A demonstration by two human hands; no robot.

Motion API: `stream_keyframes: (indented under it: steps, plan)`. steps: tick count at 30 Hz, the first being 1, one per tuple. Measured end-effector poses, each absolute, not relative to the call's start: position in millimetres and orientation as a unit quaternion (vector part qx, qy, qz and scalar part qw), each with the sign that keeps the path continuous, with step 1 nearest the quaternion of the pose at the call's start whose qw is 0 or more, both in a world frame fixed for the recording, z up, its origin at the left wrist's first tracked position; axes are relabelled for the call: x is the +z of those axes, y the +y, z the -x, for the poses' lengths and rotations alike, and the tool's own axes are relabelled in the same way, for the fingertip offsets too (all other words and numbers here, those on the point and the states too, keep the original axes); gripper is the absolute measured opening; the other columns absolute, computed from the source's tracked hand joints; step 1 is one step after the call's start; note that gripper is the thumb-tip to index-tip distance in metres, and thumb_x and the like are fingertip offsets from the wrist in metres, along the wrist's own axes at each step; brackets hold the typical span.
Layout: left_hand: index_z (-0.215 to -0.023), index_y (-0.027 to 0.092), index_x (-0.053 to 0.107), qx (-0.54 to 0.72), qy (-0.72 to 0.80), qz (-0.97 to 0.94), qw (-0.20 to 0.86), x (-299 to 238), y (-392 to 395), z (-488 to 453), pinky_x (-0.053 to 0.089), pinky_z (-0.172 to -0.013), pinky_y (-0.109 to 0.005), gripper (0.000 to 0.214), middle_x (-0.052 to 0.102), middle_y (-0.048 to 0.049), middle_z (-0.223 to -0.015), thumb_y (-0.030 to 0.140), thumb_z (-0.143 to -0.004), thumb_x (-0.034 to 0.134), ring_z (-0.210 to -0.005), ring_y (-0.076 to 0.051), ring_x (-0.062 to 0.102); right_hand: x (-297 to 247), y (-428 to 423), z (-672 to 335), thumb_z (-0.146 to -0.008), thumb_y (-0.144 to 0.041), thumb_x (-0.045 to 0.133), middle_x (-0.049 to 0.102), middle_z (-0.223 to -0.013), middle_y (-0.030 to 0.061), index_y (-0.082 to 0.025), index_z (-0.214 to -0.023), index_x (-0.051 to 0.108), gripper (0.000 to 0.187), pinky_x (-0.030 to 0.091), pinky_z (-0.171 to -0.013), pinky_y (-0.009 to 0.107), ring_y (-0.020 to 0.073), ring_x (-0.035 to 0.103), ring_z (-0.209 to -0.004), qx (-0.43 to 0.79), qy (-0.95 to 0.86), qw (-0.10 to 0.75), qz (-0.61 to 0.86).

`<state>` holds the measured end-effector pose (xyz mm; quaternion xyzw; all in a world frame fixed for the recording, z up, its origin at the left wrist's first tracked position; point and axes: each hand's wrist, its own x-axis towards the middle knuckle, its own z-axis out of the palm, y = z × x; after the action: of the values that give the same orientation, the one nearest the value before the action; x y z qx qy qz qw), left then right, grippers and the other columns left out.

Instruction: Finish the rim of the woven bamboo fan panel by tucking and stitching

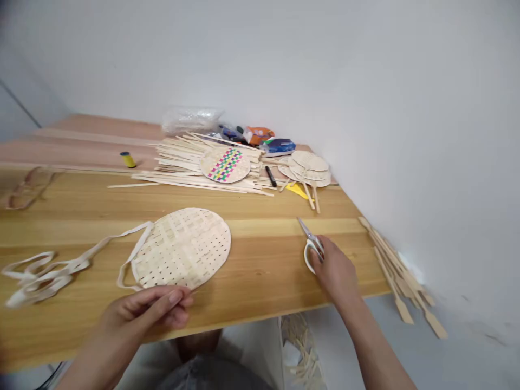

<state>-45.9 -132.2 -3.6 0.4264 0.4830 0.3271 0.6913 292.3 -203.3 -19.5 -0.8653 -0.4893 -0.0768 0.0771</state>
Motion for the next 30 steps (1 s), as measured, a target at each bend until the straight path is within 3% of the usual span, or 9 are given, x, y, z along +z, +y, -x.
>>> stream_keyframes:
  steps: [5, 8, 11, 13, 15, 18, 21, 23, 30]
  plan:
    - [-0.072, 0.013, 0.072, 0.256, 0.374, -0.418, 0.787, 12.3, -120.9, 2.6, 0.056, -0.056, -0.022, 0.025, 0.073, -0.0047, -0.07, 0.038, -0.071, 0.075, -0.057, -0.013, 0.067, -16.1, -218.4, -299.5, -0.088, -0.025, 0.051, 0.07, -0.087, 0.0115, -0.017, -0.088, 0.071, 0.021, 0.049, -0.072, 0.038, 0.0281, 0.063, -0.087, -0.127, -0.512, 0.08, 0.846]
    - [-0.074, 0.013, 0.072, 0.232, 0.329, -0.431, 0.808, 10.6, -118.1, -15.3, 0.056, -0.055, -0.023, 0.027, 0.071, -0.0046, -0.07, 0.039, -0.072, 0.074, -0.055, -0.012, 0.065, -9.4, -212.8, -275.0, -0.09, -0.031, 0.051, 0.07, -0.096, 0.0113, -0.018, -0.092, 0.07, 0.023, 0.05, -0.083, 0.041, 0.0267, 0.063, -0.094, -0.124, -0.555, 0.234, 0.788]
    - [-0.074, 0.013, 0.071, 0.225, 0.321, -0.455, 0.8, 8.8, -117.5, -25.5, 0.052, -0.048, -0.022, 0.027, 0.067, -0.0021, -0.064, 0.04, -0.073, 0.073, -0.047, -0.009, 0.059, 1.7, -199.6, -233.1, -0.092, -0.035, 0.052, 0.072, -0.089, 0.0063, -0.02, -0.094, 0.07, 0.023, 0.055, -0.072, 0.032, 0.0197, 0.068, -0.08, 0.113, -0.599, 0.397, 0.686]
    - [-0.071, 0.014, 0.07, 0.217, 0.325, -0.484, 0.783, 9.3, -117.5, -28.0, 0.05, -0.047, -0.022, 0.027, 0.064, -0.0009, -0.06, 0.04, -0.074, 0.071, -0.044, -0.009, 0.057, 7.8, -189.2, -205.0, -0.095, -0.035, 0.047, 0.073, -0.083, 0.0049, -0.019, -0.091, 0.07, 0.028, 0.056, -0.067, 0.029, 0.0177, 0.069, -0.074, 0.27, -0.605, 0.416, 0.623]
    - [-0.068, 0.014, 0.068, 0.212, 0.33, -0.527, 0.754, 10.0, -116.4, -25.5, 0.05, -0.048, -0.021, 0.027, 0.064, -0.0008, -0.059, 0.04, -0.077, 0.068, -0.045, -0.009, 0.057, 9.5, -180.5, -187.8, -0.096, -0.032, 0.044, 0.072, -0.085, 0.0046, -0.018, -0.091, 0.07, 0.03, 0.056, -0.069, 0.027, 0.0168, 0.068, -0.078, 0.308, -0.612, 0.43, 0.588]
    - [-0.072, 0.015, 0.069, 0.24, 0.344, -0.576, 0.702, 7.5, -110.6, -10.0, 0.05, -0.051, -0.019, 0.027, 0.066, -0.0008, -0.063, 0.041, -0.08, 0.066, -0.048, -0.009, 0.058, 1.8, -177.6, -196.4, -0.094, -0.028, 0.047, 0.071, -0.094, 0.0071, -0.018, -0.095, 0.069, 0.024, 0.055, -0.079, 0.032, 0.0191, 0.066, -0.089, 0.146, -0.638, 0.424, 0.626]
    - [-0.078, 0.016, 0.072, 0.278, 0.378, -0.58, 0.665, 0.0, -100.4, 17.3, 0.05, -0.052, -0.018, 0.028, 0.068, -0.0009, -0.065, 0.044, -0.078, 0.068, -0.049, -0.009, 0.059, -15.2, -192.4, -238.7, -0.092, -0.026, 0.049, 0.069, -0.104, 0.0105, -0.018, -0.102, 0.068, 0.023, 0.051, -0.087, 0.046, 0.0268, 0.062, -0.098, -0.114, -0.616, 0.274, 0.73]
    - [-0.078, 0.016, 0.074, 0.306, 0.413, -0.565, 0.646, -5.7, -93.2, 37.0, 0.05, -0.052, -0.018, 0.03, 0.068, -0.0011, -0.064, 0.045, -0.075, 0.071, -0.049, -0.009, 0.059, -28.4, -209.4, -271.5, -0.091, -0.027, 0.049, 0.067, -0.105, 0.0111, -0.018, -0.105, 0.068, 0.025, 0.054, -0.078, 0.045, 0.029, 0.06, -0.098, -0.214, -0.565, 0.174, 0.778]
    - [-0.076, 0.015, 0.075, 0.401, 0.494, -0.504, 0.584, -9.8, -82.5, 81.7, 0.054, -0.053, -0.021, 0.035, 0.069, -0.0023, -0.064, 0.049, -0.065, 0.077, -0.049, -0.012, 0.06, -49.0, -261.9, -362.0, -0.094, -0.035, 0.042, 0.069, -0.082, 0.0133, -0.015, -0.09, 0.071, 0.036, 0.053, -0.065, 0.043, 0.0276, 0.065, -0.073, -0.228, -0.575, 0.174, 0.766]
